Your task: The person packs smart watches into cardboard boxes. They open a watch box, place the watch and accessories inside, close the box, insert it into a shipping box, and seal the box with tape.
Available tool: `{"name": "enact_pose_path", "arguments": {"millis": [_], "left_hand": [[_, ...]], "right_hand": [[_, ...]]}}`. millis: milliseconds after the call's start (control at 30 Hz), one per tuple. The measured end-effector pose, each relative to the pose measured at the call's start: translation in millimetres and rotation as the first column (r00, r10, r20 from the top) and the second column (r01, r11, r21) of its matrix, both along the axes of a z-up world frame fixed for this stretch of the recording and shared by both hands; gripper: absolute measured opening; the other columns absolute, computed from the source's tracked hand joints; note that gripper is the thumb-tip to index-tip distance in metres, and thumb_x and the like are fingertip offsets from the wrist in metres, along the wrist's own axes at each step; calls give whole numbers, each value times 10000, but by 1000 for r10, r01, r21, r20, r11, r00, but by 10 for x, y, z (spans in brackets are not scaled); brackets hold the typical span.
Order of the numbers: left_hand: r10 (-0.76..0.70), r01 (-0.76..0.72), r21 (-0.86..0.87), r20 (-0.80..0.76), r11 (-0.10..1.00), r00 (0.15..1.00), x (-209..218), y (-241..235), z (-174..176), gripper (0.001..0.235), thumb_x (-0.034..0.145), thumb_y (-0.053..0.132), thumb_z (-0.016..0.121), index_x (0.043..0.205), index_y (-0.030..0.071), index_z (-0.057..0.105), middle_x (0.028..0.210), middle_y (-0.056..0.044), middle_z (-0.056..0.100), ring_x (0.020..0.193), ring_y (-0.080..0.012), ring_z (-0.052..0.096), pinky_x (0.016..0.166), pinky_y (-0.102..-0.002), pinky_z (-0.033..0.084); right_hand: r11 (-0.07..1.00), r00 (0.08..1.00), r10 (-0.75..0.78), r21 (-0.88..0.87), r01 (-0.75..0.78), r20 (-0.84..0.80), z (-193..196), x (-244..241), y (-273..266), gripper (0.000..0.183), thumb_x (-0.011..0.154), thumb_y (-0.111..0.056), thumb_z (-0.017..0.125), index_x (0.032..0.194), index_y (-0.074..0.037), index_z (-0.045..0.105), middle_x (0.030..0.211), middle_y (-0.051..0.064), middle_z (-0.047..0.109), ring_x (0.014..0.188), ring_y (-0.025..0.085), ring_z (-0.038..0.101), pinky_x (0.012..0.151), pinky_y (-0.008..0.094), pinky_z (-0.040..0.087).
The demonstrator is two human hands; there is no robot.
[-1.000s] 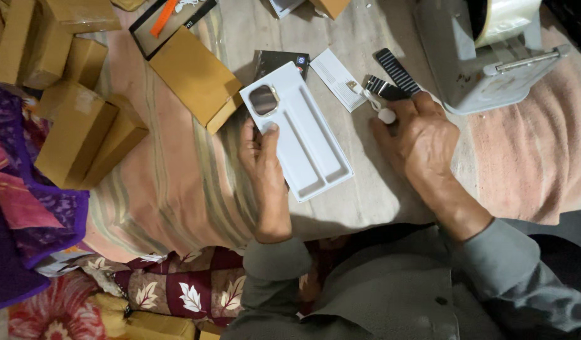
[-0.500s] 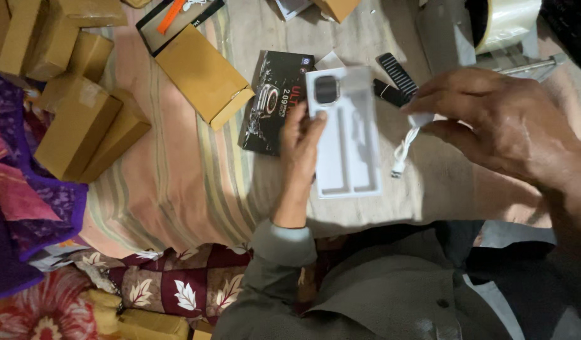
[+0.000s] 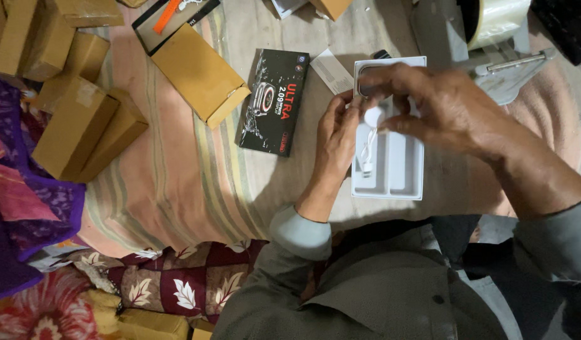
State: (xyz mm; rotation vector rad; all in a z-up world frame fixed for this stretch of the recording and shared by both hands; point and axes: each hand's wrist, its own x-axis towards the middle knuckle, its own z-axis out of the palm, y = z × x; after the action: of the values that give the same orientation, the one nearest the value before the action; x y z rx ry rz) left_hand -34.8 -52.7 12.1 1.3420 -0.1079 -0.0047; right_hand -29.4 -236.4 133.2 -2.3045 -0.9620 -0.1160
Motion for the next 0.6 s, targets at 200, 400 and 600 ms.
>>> {"name": "enact_pose_path", "arguments": {"millis": [200, 400, 600], "left_hand": [[-10, 12, -47, 28, 999, 1000, -12, 19, -61, 350, 1105, 298, 563, 1255, -9, 636, 1013, -9, 620, 911, -92, 520, 813, -257, 431], [137, -140, 94, 36, 986, 990, 140, 132, -79, 375, 1079, 337, 582, 1226, 1, 662, 952, -7, 592, 884, -108, 517, 781, -266, 437], [443, -448, 20, 114, 894, 889, 465, 677, 75, 356, 1084, 300, 605, 1114, -51, 658, 1041, -87, 656, 953, -164, 593, 862, -321, 501]], "right_hand": [[988, 993, -43, -152, 27, -107, -48, 30, 41, 700, 847, -128, 747, 1484, -69, 464, 1127, 144, 740, 879, 262, 749, 709, 351, 633], [981, 979, -175, 106, 164, 101, -38, -230, -262, 501, 920, -21, 670, 1406, -25, 547, 1202, 184, 722, 908, 246, 736, 686, 319, 618], [762, 791, -598, 213, 611, -132, -437, -660, -232, 195, 1024, -50, 730, 1217, -21, 741, 1030, 136, 743, 820, 213, 731, 710, 326, 583]]}}
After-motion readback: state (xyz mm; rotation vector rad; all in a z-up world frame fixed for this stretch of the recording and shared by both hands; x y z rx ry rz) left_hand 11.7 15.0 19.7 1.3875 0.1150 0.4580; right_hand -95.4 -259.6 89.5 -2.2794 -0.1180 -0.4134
